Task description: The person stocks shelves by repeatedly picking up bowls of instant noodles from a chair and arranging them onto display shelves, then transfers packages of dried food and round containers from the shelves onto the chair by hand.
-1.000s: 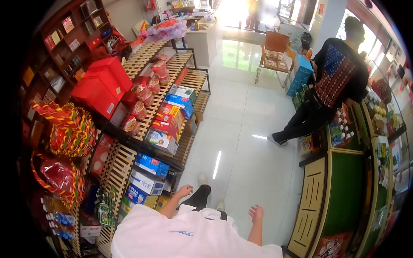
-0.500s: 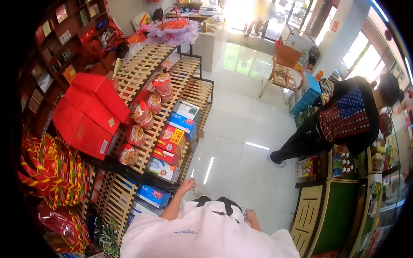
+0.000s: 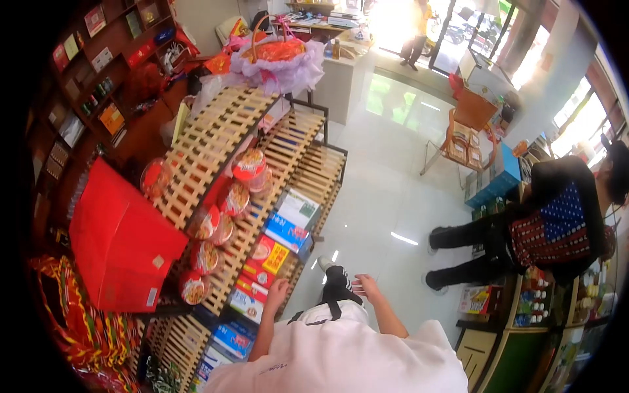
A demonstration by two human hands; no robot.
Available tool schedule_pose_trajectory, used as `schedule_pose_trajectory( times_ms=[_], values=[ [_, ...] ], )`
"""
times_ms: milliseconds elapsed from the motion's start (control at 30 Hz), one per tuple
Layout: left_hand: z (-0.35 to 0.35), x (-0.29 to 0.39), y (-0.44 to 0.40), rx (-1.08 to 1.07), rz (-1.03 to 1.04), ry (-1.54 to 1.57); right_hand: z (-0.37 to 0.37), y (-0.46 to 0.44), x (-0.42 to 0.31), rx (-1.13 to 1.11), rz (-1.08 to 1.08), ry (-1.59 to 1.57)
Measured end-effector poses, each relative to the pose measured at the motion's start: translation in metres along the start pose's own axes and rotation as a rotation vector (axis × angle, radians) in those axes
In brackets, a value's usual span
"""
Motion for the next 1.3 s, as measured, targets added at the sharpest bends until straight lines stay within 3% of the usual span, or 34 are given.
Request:
schedule_pose_trajectory(
  times_ms=[200, 267, 300, 367, 467, 533, 600, 633, 700, 767, 800, 867, 900, 933, 1000, 1033, 1100, 1133, 1167, 1200, 1267, 1300],
  values=[
    [0.004, 0.081, -0.054, 0.264, 0.004, -0.046, 0.068, -0.111, -0.107, -0.154, 0.034, 0.201],
    [0.02, 0.153, -0.07, 0.279, 0.136, 0.049, 0.101, -0.131, -0.184, -0.171, -0.117, 0.179],
    [0.021, 0.167, -0.082, 0.353, 0.285, -0.046, 0.115, -0.144, -0.212, -0.21, -0.183, 0.182],
    [0.023, 0.185, -0.091, 0.405, 0.278, -0.03, 0.139, -0.167, -0.259, -0.293, -0.358, 0.245],
    [0.002, 0.24, -0.075, 0.576, 0.321, 0.018, 0.208, -0.089, -0.363, -0.37, -0.34, 0.248],
    [-0.018, 0.257, -0.073, 0.629, 0.276, 0.104, 0.251, -0.062, -0.404, -0.486, -0.472, 0.182],
    [-0.037, 0.299, -0.061, 0.81, 0.487, -0.061, 0.28, -0.034, -0.435, -0.514, -0.496, 0.238],
    [-0.049, 0.316, -0.058, 0.843, 0.475, -0.062, 0.304, -0.005, -0.452, -0.62, -0.558, 0.182],
    [-0.085, 0.356, -0.037, 1.021, 0.465, -0.072, 0.35, 0.061, -0.47, -0.797, -0.64, 0.139],
    [-0.117, 0.393, -0.031, 1.158, 0.662, -0.242, 0.389, 0.119, -0.489, -0.874, -0.726, 0.186],
    [-0.14, 0.411, -0.027, 1.227, 0.639, -0.089, 0.412, 0.139, -0.493, -0.884, -0.773, 0.217],
    [-0.197, 0.409, -0.043, 1.443, 0.693, -0.171, 0.489, 0.148, -0.473, -1.122, -0.786, 0.335],
    [-0.231, 0.398, -0.061, 1.514, 0.505, -0.179, 0.517, 0.176, -0.479, -1.103, -0.949, 0.291],
    [-0.235, 0.423, -0.043, 1.788, 0.686, -0.483, 0.549, 0.19, -0.478, -1.078, -1.04, 0.299],
    [-0.281, 0.411, -0.086, 1.532, 0.695, -0.019, 0.601, 0.212, -0.463, -1.011, -1.207, 0.298],
    [-0.298, 0.402, -0.104, 1.389, 0.588, -0.025, 0.626, 0.22, -0.456, -0.98, -1.264, 0.293],
    [-0.318, 0.378, -0.14, 1.224, 0.55, 0.546, 0.657, 0.216, -0.446, -0.909, -1.33, 0.284],
    [-0.303, 0.373, -0.127, 1.384, 0.301, 0.659, 0.665, 0.208, -0.44, -0.855, -1.379, 0.246],
    [-0.315, 0.363, -0.133, 1.408, 0.302, 0.518, 0.648, 0.216, -0.436, -1.104, -1.029, 0.45],
    [-0.331, 0.355, -0.134, 1.454, 0.303, 0.379, 0.662, 0.205, -0.423, -1.019, -1.065, 0.349],
    [-0.333, 0.358, -0.131, 1.44, 0.343, 0.444, 0.678, 0.201, -0.405, -1.011, -1.155, 0.316],
    [-0.332, 0.361, -0.132, 1.425, 0.381, 0.518, 0.656, 0.206, -0.417, -1.03, -1.054, 0.319]
  ],
)
Point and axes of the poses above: each hand's wrist, its own y-axis away from the middle knuckle, its own z-axis out of the palm, x = y × z, the point moved 10 cm from there along -y, towards the middle knuckle, and after that the axes turned 13 degrees about x, right-handed, at the moved point
